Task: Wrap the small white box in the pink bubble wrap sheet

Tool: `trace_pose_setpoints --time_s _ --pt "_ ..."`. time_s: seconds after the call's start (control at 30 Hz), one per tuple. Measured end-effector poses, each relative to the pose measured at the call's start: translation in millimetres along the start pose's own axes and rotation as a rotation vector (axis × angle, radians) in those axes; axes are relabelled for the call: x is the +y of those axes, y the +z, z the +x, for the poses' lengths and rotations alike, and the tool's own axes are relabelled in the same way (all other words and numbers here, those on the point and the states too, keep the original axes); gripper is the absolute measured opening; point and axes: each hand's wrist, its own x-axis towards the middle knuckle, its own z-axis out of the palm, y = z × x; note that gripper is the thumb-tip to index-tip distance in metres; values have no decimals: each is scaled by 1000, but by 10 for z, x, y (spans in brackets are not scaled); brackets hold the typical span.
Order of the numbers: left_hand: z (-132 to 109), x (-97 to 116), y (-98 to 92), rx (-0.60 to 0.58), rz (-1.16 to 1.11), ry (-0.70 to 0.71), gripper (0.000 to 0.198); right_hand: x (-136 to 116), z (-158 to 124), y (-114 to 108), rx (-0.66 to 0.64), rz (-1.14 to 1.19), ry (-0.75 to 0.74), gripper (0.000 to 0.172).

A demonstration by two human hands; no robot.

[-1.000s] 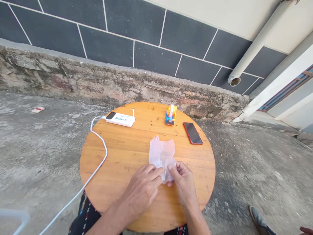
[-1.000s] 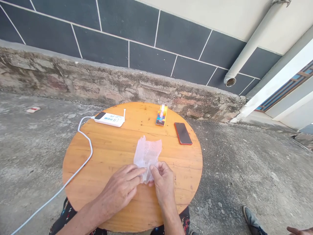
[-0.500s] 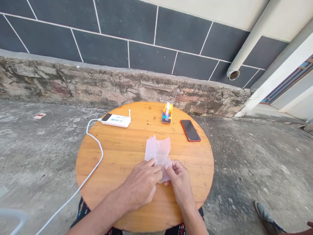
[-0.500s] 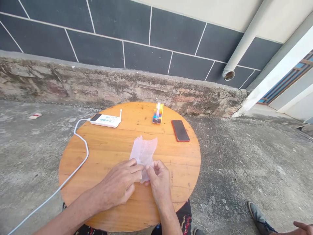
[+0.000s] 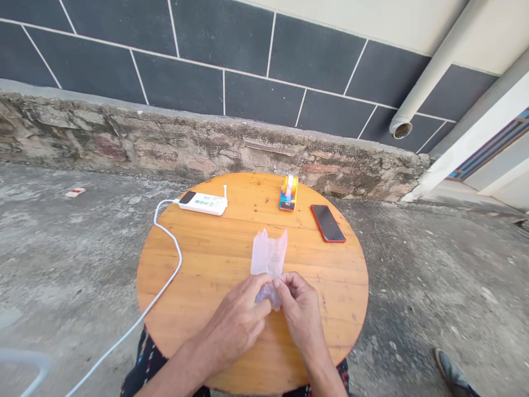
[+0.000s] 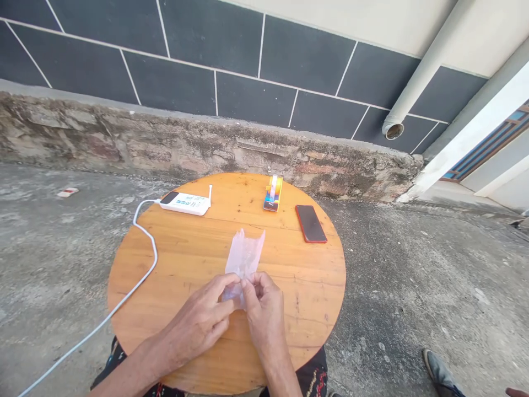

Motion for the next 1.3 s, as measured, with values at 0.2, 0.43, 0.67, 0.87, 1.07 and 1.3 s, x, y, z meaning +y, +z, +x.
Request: trace_pose_setpoints --time_s 0.2,0.43,0.67,0.87,1.07,1.3 --pt "-85 20 83 128 -136 -61 43 -120 -112 0 -48 -302 -121 26" --pt "-126 32 135 222 -97 -63 50 -98 -97 8 -70 -434 -167 20" --pt "-123 51 162 195 -146 -68 35 3 -93 3 -33 -485 -206 15" --pt "-100 4 102 154 -194 -48 32 116 -106 28 53 -461 -392 15" --pt "-35 36 -6 135 -276 -67 32 19 -67 -73 -149 -469 -403 28" --pt "-93 82 -18 206 -411 -177 46 0 -45 -214 -280 -544 -348 43"
